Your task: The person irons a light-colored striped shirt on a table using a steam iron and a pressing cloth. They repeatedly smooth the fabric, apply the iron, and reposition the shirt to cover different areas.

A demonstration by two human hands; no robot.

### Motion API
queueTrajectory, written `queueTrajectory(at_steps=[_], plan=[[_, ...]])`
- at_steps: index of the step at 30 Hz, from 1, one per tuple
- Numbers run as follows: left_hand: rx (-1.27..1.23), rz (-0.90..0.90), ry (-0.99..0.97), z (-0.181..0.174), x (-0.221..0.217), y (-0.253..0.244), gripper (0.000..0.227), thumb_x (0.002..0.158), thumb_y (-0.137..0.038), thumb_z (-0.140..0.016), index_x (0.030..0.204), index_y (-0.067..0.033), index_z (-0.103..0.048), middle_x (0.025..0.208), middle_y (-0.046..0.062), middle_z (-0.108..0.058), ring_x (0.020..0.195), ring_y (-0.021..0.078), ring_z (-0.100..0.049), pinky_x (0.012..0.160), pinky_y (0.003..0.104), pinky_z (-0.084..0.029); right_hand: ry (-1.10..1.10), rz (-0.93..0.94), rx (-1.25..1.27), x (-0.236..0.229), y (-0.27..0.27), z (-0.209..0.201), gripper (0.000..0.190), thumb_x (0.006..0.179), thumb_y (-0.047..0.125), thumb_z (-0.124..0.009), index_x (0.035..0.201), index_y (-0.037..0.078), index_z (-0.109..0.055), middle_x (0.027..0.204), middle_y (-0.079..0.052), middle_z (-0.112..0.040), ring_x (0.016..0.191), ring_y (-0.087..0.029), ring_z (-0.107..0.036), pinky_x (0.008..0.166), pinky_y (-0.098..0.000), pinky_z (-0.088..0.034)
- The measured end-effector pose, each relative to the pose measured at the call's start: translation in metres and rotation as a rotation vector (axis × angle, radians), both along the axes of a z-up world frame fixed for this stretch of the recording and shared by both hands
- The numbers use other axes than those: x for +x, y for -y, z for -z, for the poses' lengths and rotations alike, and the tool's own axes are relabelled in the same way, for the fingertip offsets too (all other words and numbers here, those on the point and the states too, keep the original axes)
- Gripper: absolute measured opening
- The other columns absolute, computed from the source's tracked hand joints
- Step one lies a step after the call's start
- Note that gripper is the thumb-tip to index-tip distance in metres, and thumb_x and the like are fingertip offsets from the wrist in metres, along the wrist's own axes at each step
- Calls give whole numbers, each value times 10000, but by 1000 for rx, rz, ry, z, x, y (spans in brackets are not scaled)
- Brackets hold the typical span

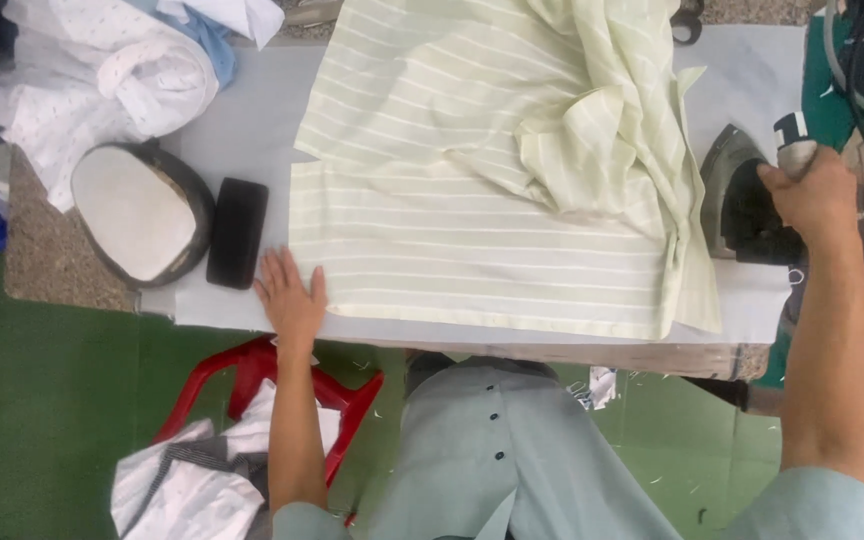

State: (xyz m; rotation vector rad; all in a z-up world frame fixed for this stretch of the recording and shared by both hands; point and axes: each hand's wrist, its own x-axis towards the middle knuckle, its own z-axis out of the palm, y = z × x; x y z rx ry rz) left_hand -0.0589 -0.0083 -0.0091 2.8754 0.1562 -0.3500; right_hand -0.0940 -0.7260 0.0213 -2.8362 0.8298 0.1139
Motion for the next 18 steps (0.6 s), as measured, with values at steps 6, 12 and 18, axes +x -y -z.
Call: queueTrajectory(at_steps=[6, 12, 18], plan=[[-136, -495, 210, 7, -18, 5, 723, 993, -554, -552, 1401, 40, -492, 1428, 229, -512, 1312, 397, -480, 1049, 555, -402, 16, -18, 122, -1, 38, -4, 494, 1068, 333, -788, 1223, -116, -654, 1066, -314, -678, 914, -493, -643, 727, -573, -509], [-506, -736, -80, -55, -13, 16, 481, 970, -429, -635, 1250, -38, -629, 1215, 138, -628, 1121, 282, -614, 1001, 400, -531, 32, -191, -127, -29, -33, -96, 613, 1088, 505, -769, 1296, -61, -663, 1084, -326, -739, 938, -540, -670, 722, -570, -527], [-569, -706, -15, -53, -22, -6, 421, 957, -414, -705, 1156, -63, -586, 1110, 83, -560, 962, 218, -529, 867, 346, -464, -337, -112, 202, 2, -205, -158, 380, 1105, 294, -613, 1319, -7, -525, 969, -287, -697, 749, -407, -703, 574, -499, -631]])
